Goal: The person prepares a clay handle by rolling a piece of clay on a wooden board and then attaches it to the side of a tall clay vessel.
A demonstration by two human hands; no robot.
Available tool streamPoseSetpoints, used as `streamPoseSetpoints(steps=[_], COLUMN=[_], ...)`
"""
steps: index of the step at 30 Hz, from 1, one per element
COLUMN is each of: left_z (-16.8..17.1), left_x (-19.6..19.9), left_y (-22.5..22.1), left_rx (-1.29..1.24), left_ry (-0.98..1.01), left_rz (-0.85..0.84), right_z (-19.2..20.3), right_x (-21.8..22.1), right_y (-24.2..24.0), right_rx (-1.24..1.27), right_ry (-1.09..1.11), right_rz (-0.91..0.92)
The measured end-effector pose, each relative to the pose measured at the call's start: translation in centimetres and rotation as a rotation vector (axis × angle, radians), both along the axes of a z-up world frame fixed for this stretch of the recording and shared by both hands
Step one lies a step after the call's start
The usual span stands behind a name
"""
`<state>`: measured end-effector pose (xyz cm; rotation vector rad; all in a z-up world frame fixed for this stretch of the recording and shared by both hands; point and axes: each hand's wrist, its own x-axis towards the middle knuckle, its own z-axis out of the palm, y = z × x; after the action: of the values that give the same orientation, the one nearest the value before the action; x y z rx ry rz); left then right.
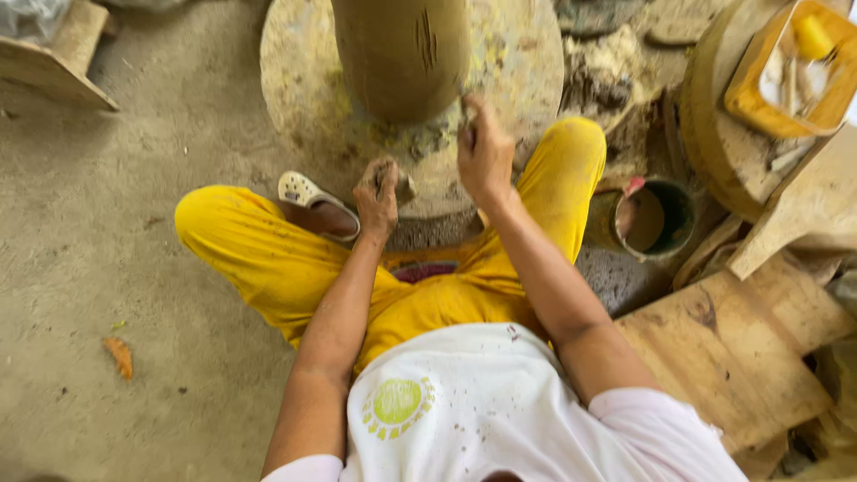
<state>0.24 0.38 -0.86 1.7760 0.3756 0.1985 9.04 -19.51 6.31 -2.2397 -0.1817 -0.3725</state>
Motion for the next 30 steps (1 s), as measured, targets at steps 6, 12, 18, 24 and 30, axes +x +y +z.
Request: streamPoseSetpoints(steps=[6,12,18,24,30], left_z=[0.6,-0.3,0.6,1.7,2.3], left_x=[0.8,1.4,1.1,1.4,1.1], left_y=[-0.1,0.4,0.8,0.5,-0.5], left_rx=[-0.122,-0.141,-0.082,-0.039,-0.246], left_ry=[-0.202,-0.194,-0.235,-0.205,-0.142], left_rz=[0.015,-0.038,-0.038,-0.085,-0.079], right_z=[0.7,3.0,-0.3,-11.8,-16.5], right_x=[1.8,-1.4,-3.2,-6.2,-5.0], right_y=[-0.2,-9.7,-31.3,-39.6,-38.1], right_rx=[-0.117,-0.022,-0.575,-0.445,-0.811], right_ry=[0.284,-0.233,0.082,1.165,0.926], right_rz=[-0.009,-0.010,-0.552,-0.479,-0.202])
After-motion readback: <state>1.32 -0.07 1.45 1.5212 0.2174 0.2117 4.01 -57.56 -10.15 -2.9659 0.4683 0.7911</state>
